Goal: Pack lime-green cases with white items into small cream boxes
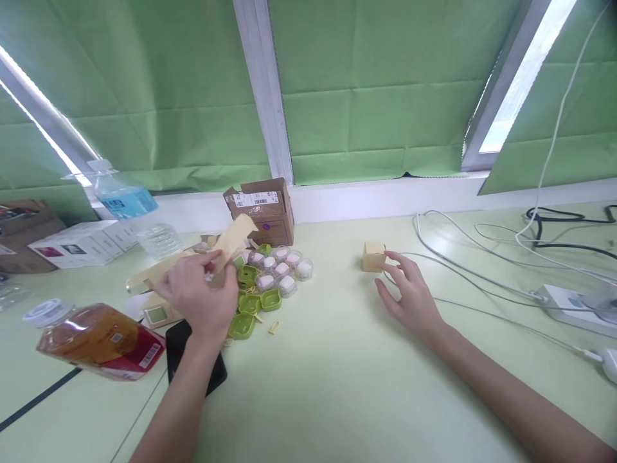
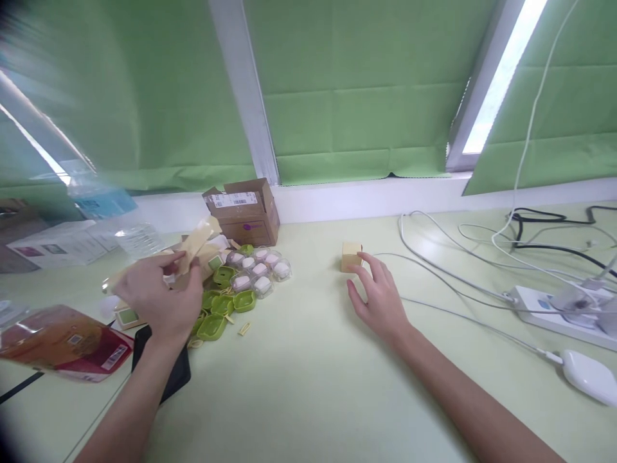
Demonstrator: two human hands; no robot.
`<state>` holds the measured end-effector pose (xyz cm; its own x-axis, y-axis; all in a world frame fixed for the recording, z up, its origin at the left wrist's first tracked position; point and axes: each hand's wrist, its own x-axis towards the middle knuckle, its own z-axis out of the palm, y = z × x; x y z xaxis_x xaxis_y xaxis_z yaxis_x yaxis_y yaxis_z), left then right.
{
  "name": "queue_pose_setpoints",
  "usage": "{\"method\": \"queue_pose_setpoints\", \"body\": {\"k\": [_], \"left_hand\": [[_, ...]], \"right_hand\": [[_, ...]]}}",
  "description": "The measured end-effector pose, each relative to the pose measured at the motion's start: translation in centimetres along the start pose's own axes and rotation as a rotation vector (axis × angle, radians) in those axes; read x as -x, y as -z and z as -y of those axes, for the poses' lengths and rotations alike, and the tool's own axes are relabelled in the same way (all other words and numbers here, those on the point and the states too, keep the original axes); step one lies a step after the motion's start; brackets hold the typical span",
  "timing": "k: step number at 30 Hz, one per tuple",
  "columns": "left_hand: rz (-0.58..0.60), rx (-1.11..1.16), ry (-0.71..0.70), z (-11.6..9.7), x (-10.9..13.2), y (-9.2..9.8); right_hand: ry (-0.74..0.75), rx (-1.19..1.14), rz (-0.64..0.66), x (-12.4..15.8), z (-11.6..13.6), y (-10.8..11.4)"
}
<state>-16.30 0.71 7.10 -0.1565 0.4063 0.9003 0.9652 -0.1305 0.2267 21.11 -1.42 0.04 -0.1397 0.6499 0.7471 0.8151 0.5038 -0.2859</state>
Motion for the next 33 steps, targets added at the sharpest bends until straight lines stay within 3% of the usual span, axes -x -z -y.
{"method": "queue_pose_setpoints", "body": {"k": [4,8,11,15,19,22,24,28,31,33], "left_hand": [[0.03,-0.212,0.097,3.3,-0.2,-0.2],[0.106,-0.206,0.162,3.5,0.3,-0.8],[0.135,-0.088,0.032,0.7,1.0,-1.2],[0.227,0.196,-0.242,-5.1,3.5,-1.2],[0.447,0.482,-0.479,-10.0,7.3,-0.8],[0.615,0.568,-0.607,-11.5,9.1,-0.7],[0.661,0.593,-0.58,-11.5,9.4,-0.9],[0.675,0.613,-0.368,-10.1,9.0,-1.7],[0.694,0.628,-0.217,-9.1,9.0,-2.4],[0.725,0.653,-0.157,-8.9,9.1,-2.6]], "right_hand": [[0.003,0.043,0.099,0.1,-0.4,-0.7],[0.027,0.076,0.149,0.2,-0.7,-1.6],[0.019,0.125,0.112,0.2,-1.3,-2.3],[-0.013,0.155,0.142,0.1,-2.1,-2.7],[-0.046,0.106,0.17,-0.1,-2.0,-2.5],[-0.015,0.096,0.057,-0.2,-0.9,-1.9],[0.082,0.068,-0.032,-0.1,0.3,-1.3],[0.307,-0.119,-0.093,0.1,2.6,0.1],[0.234,-0.026,-0.158,-0.2,2.9,1.0],[0.176,0.006,-0.02,-0.5,2.3,1.2]]}}
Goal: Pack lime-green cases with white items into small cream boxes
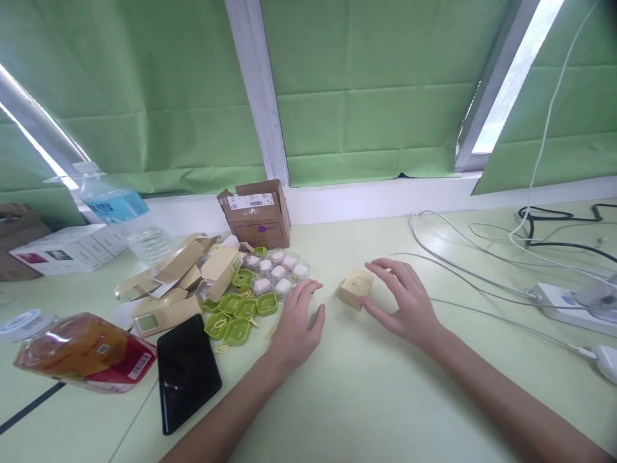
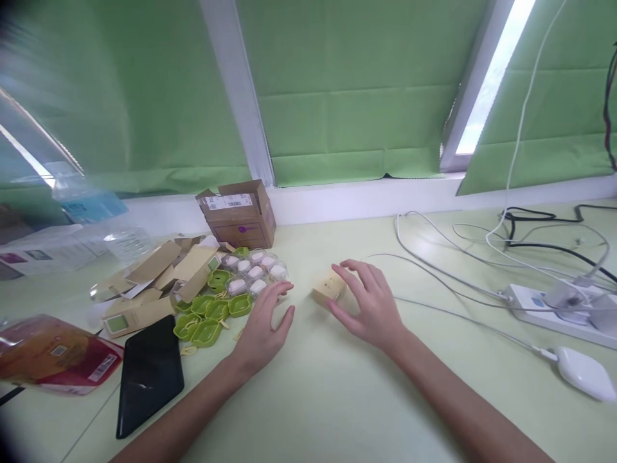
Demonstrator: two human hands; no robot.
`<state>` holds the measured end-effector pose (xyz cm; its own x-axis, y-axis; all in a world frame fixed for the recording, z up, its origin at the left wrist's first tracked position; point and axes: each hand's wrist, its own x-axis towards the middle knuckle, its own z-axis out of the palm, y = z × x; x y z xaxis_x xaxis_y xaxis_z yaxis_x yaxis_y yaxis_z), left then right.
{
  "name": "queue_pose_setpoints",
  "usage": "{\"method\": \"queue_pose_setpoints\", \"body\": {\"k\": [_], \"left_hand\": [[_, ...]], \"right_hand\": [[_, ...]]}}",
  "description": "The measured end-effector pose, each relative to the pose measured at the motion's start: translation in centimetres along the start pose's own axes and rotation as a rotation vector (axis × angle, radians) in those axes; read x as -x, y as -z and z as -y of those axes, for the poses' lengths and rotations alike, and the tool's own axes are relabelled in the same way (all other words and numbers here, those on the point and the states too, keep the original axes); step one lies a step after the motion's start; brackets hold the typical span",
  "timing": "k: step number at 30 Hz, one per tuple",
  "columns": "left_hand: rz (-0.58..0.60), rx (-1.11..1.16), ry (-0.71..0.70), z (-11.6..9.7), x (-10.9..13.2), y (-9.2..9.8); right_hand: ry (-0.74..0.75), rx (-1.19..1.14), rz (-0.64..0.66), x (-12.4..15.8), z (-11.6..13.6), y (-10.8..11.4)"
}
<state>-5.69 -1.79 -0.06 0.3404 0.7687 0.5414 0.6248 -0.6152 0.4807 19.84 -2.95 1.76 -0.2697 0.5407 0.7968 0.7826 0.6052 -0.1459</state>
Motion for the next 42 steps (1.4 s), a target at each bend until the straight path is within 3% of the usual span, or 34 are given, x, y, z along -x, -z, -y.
{"method": "queue_pose_setpoints", "body": {"k": [3,5,12,17,23,32,37,42], "left_hand": [[0.071,0.07,0.013,-0.3,0.0,-0.1],[0.122,0.11,0.006,-0.7,-0.1,-0.1],[0.203,0.193,0.064,-2.1,0.2,0.0],[0.234,0.219,-0.008,-2.3,0.4,0.2],[0.258,0.162,-0.071,-2.2,0.3,0.4],[0.16,0.205,0.093,-2.3,0.6,-0.3],[0.124,0.269,0.09,-2.0,0.4,-0.2],[0.155,0.267,0.083,-1.5,0.1,0.8]], "right_hand": [[0.008,-0.048,0.331,0.2,-1.2,-0.6],[0.002,-0.106,0.437,0.5,-1.6,-1.4],[-0.039,-0.199,0.364,1.1,1.0,-2.2],[-0.081,-0.216,0.41,1.0,2.9,-1.5],[-0.09,-0.29,0.445,0.9,2.4,-1.4],[0.021,-0.253,0.445,1.0,2.6,-1.4],[0.087,-0.183,0.457,0.5,3.3,-1.4],[0.068,-0.24,0.461,0.8,2.2,-1.4]]}}
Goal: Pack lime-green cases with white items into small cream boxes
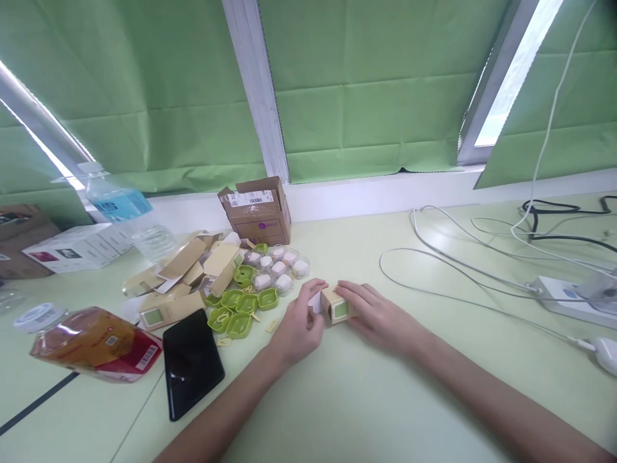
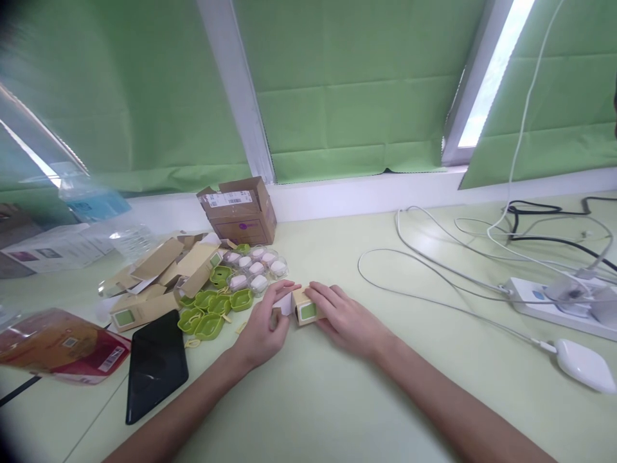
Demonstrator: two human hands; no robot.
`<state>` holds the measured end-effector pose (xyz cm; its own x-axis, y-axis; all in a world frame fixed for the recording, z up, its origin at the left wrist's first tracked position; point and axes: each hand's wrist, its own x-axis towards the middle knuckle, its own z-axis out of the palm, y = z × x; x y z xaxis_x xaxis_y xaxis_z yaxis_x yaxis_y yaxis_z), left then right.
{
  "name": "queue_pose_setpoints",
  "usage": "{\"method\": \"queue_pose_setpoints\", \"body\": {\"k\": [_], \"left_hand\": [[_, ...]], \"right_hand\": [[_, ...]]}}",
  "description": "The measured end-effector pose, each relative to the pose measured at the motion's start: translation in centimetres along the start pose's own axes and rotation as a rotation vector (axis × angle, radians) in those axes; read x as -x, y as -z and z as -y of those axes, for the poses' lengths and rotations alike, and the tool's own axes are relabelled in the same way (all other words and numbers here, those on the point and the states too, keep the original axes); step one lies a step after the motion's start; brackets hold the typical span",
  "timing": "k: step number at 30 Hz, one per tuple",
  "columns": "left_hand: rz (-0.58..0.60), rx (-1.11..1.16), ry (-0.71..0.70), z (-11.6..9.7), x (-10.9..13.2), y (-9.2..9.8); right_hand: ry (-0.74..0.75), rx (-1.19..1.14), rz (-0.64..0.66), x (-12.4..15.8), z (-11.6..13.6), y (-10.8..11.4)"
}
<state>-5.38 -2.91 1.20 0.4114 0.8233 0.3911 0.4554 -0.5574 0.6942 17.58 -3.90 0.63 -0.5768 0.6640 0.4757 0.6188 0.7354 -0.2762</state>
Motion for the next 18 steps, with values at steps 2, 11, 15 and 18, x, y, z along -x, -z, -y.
{"method": "queue_pose_setpoints", "body": {"k": [2,11,15,18], "left_hand": [[-0.008,-0.048,-0.048,-0.1,0.0,0.2],[-0.132,-0.43,-0.378,-0.4,-0.5,0.6],[-0.058,-0.6,-0.578,-0.3,-0.5,1.7],[0.048,-0.642,-0.601,-0.6,-0.3,1.6]], "right_hand": [[-0.02,-0.036,-0.011,0.3,-0.6,0.1],[-0.089,-0.177,-0.068,0.2,-0.9,0.6],[-0.106,-0.197,-0.092,0.2,-0.9,0.8],[-0.117,-0.204,-0.091,0.2,-1.0,0.7]]}}
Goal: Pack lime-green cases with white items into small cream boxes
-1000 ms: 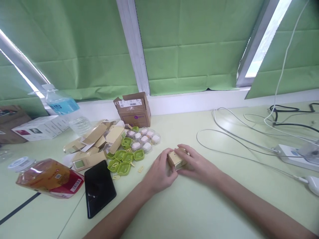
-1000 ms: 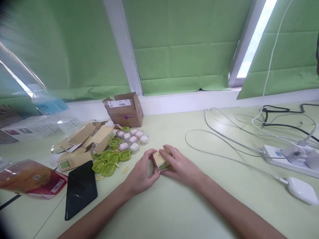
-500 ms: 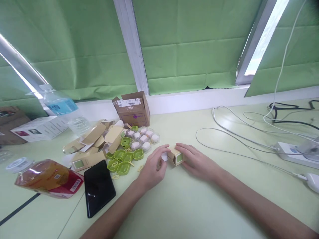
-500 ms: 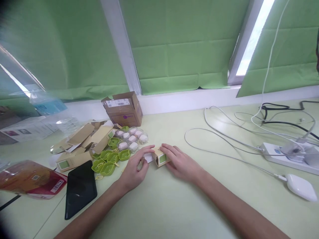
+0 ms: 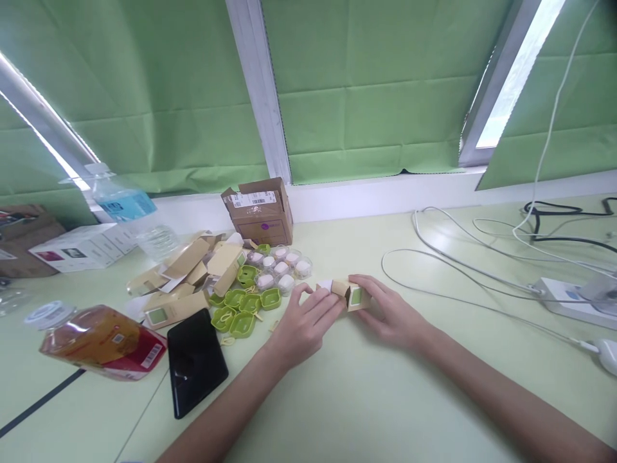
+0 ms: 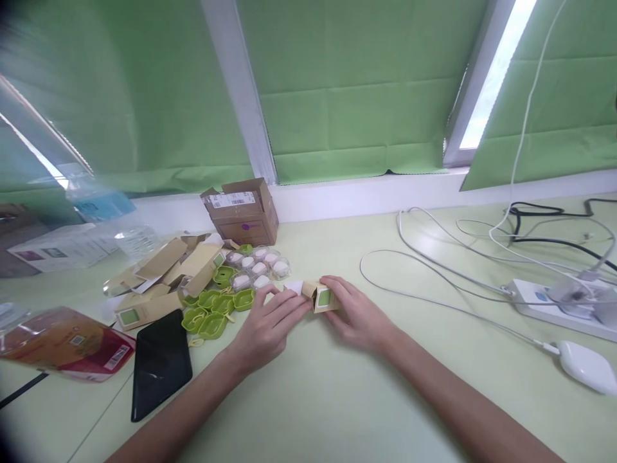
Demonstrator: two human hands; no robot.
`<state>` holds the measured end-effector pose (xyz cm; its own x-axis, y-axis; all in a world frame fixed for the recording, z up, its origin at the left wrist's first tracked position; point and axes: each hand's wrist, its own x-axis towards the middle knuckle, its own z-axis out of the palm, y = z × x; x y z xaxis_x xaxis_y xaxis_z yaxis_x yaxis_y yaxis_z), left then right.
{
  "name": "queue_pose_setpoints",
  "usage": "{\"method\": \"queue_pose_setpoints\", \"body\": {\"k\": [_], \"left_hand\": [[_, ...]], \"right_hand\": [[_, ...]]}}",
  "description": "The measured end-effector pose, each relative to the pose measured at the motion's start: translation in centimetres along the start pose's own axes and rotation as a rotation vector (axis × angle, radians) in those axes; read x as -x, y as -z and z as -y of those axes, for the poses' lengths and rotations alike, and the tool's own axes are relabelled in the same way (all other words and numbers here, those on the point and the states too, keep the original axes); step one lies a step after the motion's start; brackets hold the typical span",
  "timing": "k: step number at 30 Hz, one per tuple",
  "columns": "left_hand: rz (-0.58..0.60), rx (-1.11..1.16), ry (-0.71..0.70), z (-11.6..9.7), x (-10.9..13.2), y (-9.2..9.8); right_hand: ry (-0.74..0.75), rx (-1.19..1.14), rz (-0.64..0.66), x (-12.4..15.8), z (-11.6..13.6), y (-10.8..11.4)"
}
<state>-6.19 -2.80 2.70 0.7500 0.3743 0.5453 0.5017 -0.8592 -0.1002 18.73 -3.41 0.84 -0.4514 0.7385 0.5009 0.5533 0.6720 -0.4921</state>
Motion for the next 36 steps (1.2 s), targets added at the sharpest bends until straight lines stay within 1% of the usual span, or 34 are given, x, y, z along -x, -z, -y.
{"method": "queue_pose_setpoints", "body": {"k": [2,5,10,14,18,25,30,33,36], "left_hand": [[0.028,0.004,0.029,-0.4,-0.1,-0.1],[0.029,-0.017,0.079,-0.8,-0.2,-0.2],[0.065,-0.059,0.122,-1.1,-0.6,0.3],[0.018,-0.011,0.192,-1.6,-1.0,0.5],[-0.031,0.01,0.241,-1.7,-1.0,0.2],[-0.055,0.009,0.274,-1.4,-0.9,0.0],[-0.116,-0.041,0.303,-1.7,-1.0,0.0],[-0.119,-0.03,0.305,-1.6,-0.8,-0.2],[-0.088,-0.024,0.352,-1.3,-0.5,-0.6]], "right_hand": [[-0.012,0.0,-0.002,0.0,-0.1,0.0],[-0.02,0.007,-0.004,0.1,-0.1,-0.1],[-0.008,0.048,0.008,0.1,-0.2,-0.1],[0.034,0.08,0.031,0.0,-0.1,-0.3],[0.076,0.135,0.051,0.0,0.1,-0.5],[0.065,0.158,0.055,0.0,0.1,-0.4],[0.053,0.18,0.058,-0.1,0.2,-0.4],[0.048,0.188,0.06,-0.1,0.1,-0.4],[0.049,0.203,0.067,-0.1,0.1,-0.4]]}}
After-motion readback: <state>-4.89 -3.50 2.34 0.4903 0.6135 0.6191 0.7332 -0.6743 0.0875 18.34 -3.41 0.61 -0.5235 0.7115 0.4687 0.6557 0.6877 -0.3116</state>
